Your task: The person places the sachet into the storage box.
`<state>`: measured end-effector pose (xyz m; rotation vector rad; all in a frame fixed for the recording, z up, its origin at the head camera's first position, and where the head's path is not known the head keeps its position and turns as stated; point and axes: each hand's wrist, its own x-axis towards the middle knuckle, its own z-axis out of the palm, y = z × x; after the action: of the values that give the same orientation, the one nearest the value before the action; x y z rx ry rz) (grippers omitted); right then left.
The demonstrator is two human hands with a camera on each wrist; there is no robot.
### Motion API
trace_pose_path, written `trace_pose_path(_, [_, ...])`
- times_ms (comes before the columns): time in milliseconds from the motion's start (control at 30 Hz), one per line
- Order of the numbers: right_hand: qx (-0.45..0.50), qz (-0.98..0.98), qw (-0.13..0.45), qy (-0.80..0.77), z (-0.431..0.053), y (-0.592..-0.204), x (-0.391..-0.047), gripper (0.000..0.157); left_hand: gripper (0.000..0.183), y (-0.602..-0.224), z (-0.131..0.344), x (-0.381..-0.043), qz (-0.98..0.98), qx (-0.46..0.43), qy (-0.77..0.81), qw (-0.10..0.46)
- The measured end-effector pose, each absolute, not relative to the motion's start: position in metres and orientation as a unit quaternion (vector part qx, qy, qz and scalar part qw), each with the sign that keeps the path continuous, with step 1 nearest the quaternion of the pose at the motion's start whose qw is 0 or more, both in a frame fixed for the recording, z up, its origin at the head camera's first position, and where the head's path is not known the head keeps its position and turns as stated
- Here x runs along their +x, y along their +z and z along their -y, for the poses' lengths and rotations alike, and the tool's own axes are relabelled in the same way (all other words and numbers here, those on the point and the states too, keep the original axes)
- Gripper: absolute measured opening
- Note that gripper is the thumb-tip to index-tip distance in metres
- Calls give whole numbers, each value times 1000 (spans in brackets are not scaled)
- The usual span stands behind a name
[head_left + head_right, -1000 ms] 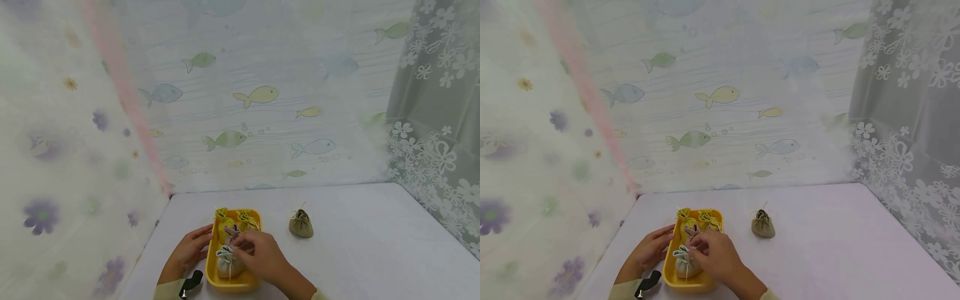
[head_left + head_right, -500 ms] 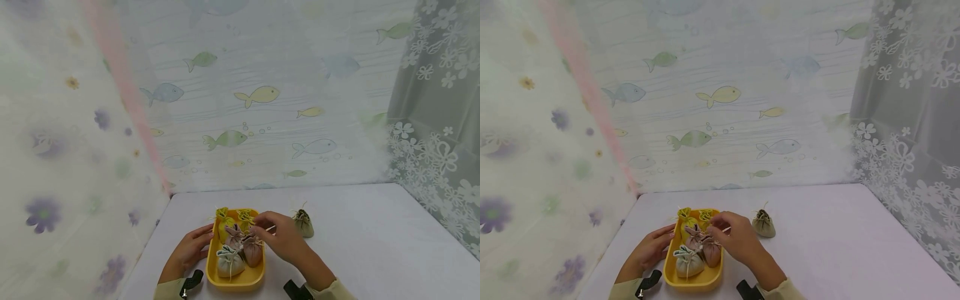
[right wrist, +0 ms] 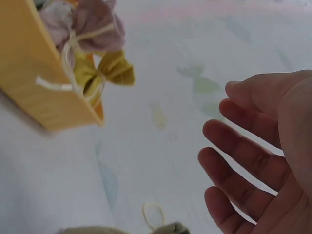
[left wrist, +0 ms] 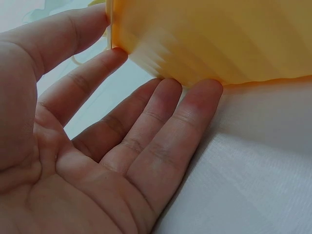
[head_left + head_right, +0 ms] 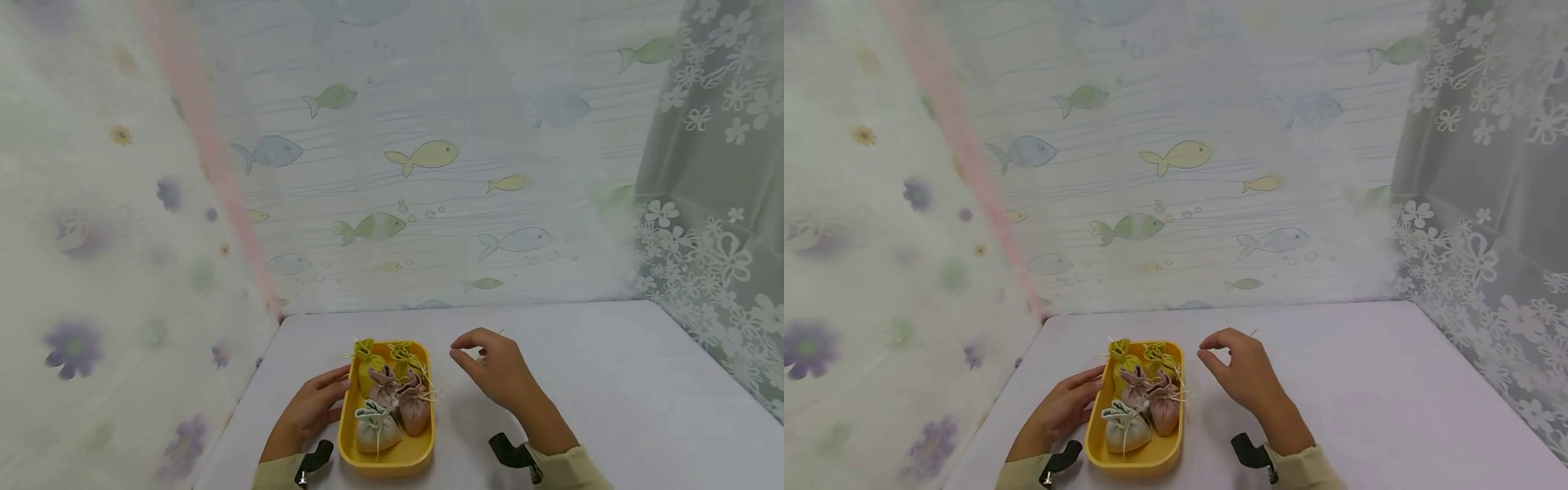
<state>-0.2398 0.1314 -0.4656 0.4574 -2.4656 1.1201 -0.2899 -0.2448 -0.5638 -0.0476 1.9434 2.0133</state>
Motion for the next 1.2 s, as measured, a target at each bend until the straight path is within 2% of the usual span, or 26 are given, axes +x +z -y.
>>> trace_pose_path(400, [138, 876, 230, 402, -166, -478, -256, 9, 70, -562, 244, -289, -688, -15, 704, 173])
trace_pose_path(767, [125, 869, 199, 437, -183, -496, -264, 19, 69, -563, 247, -286, -688, -29, 706, 163])
trace_pose_path(967, [116, 870, 171, 448, -192, -500, -266, 38, 69, -561, 247, -285, -692, -28, 702, 166])
trace_pose_path(1200, [105, 885, 131, 435, -199, -505, -270, 35, 70, -561, 244, -288, -687, -19, 705, 172])
